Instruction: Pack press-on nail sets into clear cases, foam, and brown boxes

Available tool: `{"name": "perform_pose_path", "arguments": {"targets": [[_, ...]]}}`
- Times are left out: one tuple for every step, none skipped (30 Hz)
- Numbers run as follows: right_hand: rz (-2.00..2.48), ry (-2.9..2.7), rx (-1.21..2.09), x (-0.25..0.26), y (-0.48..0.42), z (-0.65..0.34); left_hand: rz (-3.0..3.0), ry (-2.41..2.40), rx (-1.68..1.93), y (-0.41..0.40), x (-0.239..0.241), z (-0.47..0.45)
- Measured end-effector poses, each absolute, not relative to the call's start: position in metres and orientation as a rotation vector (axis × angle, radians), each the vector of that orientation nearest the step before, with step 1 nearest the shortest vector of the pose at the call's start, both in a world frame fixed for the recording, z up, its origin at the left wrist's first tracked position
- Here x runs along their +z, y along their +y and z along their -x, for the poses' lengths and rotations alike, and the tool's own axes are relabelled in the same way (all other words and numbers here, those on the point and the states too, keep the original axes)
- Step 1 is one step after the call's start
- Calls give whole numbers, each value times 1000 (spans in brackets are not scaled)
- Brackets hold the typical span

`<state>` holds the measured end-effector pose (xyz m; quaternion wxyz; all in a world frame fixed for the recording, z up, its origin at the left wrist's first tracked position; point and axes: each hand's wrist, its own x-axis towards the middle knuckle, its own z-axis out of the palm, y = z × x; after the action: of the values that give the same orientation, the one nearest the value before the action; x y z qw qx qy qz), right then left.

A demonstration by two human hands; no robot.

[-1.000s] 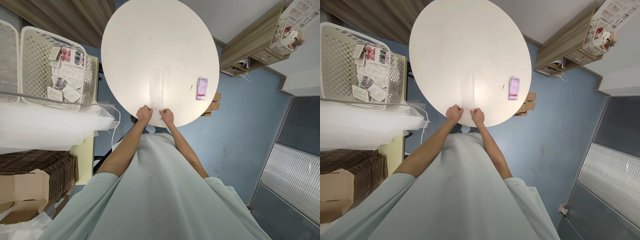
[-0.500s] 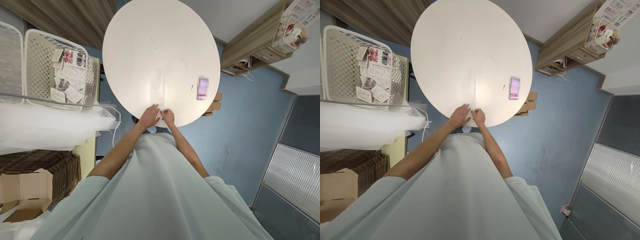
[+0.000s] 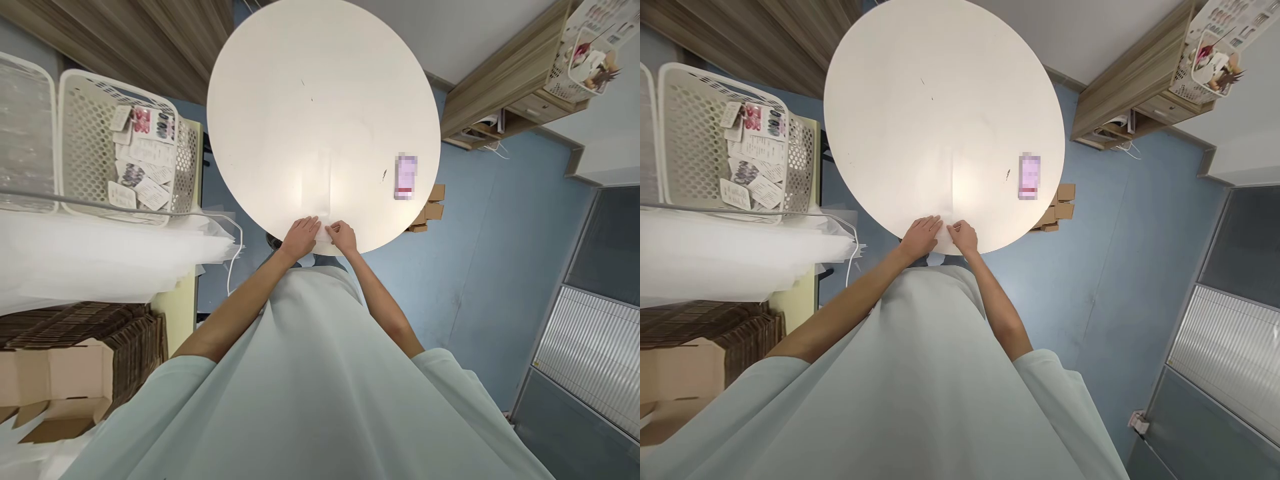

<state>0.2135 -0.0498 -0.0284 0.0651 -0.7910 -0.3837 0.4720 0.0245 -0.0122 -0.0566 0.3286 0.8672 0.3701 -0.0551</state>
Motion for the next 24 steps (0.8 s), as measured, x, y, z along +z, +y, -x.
{"name": "perform_pose_path", "arguments": {"targets": [[2383,-1298,1335,-26,-52,-215,-2259,981,-151,-12,-55,-25],[2357,-1454,1253,-25,-55,-217,-2247,991,-159,-12,-54,-26],[2310,-1614,1193,-24,-57,-219,-2234,997,-166,-11,-52,-26],[2247,-1764,1165,-24,-59,-221,-2220,1000,-171,-10,-51,-27],[2178,-1893,1160,-24,-61,-222,-2208,1002,-175,-8,-49,-27],[2114,-1993,1166,-25,-62,-222,-2196,1003,-176,-6,-48,-27],[2064,-2057,1174,-26,-63,-223,-2184,1002,-174,-5,-47,-27],[2029,-2088,1181,-27,-64,-223,-2171,1001,-170,-3,-47,-26],[2007,-2090,1186,-29,-65,-223,-2155,1000,-162,-2,-47,-26],[1993,-2071,1191,-31,-65,-223,-2134,999,-152,-1,-47,-26],[1984,-2039,1197,-32,-65,-223,-2108,1002,-138,0,-48,-26],[1978,-2000,1206,-34,-65,-223,-2073,1011,-120,1,-49,-25],[1972,-1960,1218,-35,-64,-224,-2027,1031,-102,2,-50,-25],[1966,-1920,1233,-37,-63,-225,-1970,1064,-86,3,-52,-25],[1961,-1880,1250,-38,-61,-226,-1901,1110,-72,4,-53,-25],[1959,-1839,1267,-39,-59,-227,-1823,1162,-62,6,-53,-25],[1959,-1796,1282,-40,-57,-228,-1744,1215,-54,7,-53,-24],[1962,-1753,1297,-40,-54,-229,-1672,1259,-42,9,-53,-24],[1966,-1709,1308,-41,-50,-229,-1608,1294,-25,11,-51,-23],[1970,-1670,1319,-41,-46,-230,-1554,1321,-4,13,-50,-22],[1973,-1636,1327,-41,-42,-230,-1504,1344,22,14,-47,-20],[1976,-1608,1332,-42,-37,-230,-1458,1365,53,14,-45,-19],[1977,-1587,1334,-42,-33,-230,-1415,1385,82,15,-43,-19],[1979,-1573,1333,-42,-29,-229,-1377,1405,107,14,-42,-19]]}}
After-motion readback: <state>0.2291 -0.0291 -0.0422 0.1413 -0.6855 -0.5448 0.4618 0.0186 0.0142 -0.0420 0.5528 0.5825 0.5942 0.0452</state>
